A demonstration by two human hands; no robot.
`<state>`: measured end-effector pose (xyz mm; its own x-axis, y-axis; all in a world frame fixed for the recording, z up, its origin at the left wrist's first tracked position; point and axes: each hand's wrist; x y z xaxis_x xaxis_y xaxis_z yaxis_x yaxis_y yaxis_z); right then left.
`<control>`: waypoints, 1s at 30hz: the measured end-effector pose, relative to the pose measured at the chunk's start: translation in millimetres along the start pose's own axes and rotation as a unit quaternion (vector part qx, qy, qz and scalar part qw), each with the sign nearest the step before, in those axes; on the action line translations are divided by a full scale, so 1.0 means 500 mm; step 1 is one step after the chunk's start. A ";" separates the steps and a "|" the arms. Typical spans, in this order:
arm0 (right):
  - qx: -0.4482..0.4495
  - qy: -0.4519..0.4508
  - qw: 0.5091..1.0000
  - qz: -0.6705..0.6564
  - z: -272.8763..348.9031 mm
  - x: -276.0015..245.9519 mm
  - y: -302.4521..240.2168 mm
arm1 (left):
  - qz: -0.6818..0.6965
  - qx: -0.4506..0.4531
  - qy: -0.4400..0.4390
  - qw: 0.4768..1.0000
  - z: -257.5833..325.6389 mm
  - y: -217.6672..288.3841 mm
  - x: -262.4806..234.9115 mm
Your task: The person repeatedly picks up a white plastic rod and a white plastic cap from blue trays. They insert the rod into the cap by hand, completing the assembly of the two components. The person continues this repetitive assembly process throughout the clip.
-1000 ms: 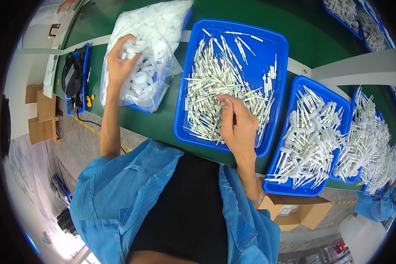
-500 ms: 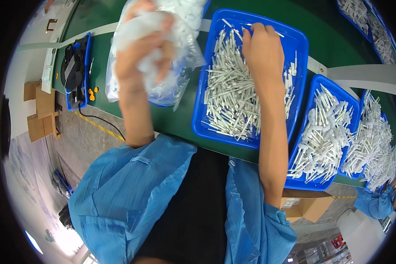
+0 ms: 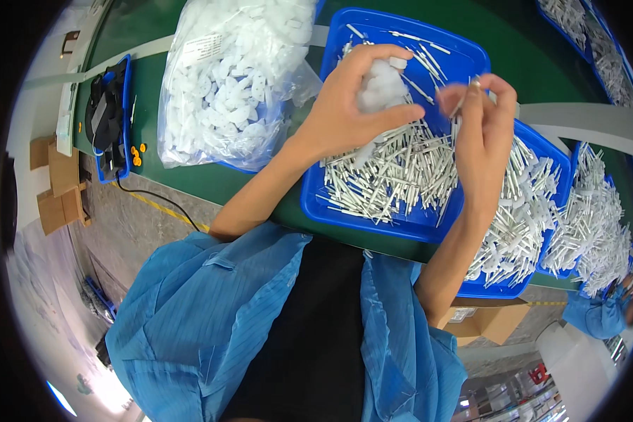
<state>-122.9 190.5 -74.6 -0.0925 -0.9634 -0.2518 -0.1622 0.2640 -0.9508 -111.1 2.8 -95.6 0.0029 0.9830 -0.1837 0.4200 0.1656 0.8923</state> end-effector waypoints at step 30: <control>0.045 -0.065 0.980 0.183 0.123 0.043 -0.010 | -0.203 -0.075 -0.194 0.957 0.052 0.022 -0.117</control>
<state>-63.4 165.6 -86.5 -0.0019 -0.8042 -0.5943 -0.0536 0.5935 -0.8030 -82.9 -54.9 -85.6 0.2162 0.7364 -0.6411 0.3228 0.5658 0.7588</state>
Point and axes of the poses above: each hand's wrist, its own z-axis away from the middle knuckle, its own x-axis out of the palm, y = z × x, and after that the axes turned 4 degrees about z, right-handed
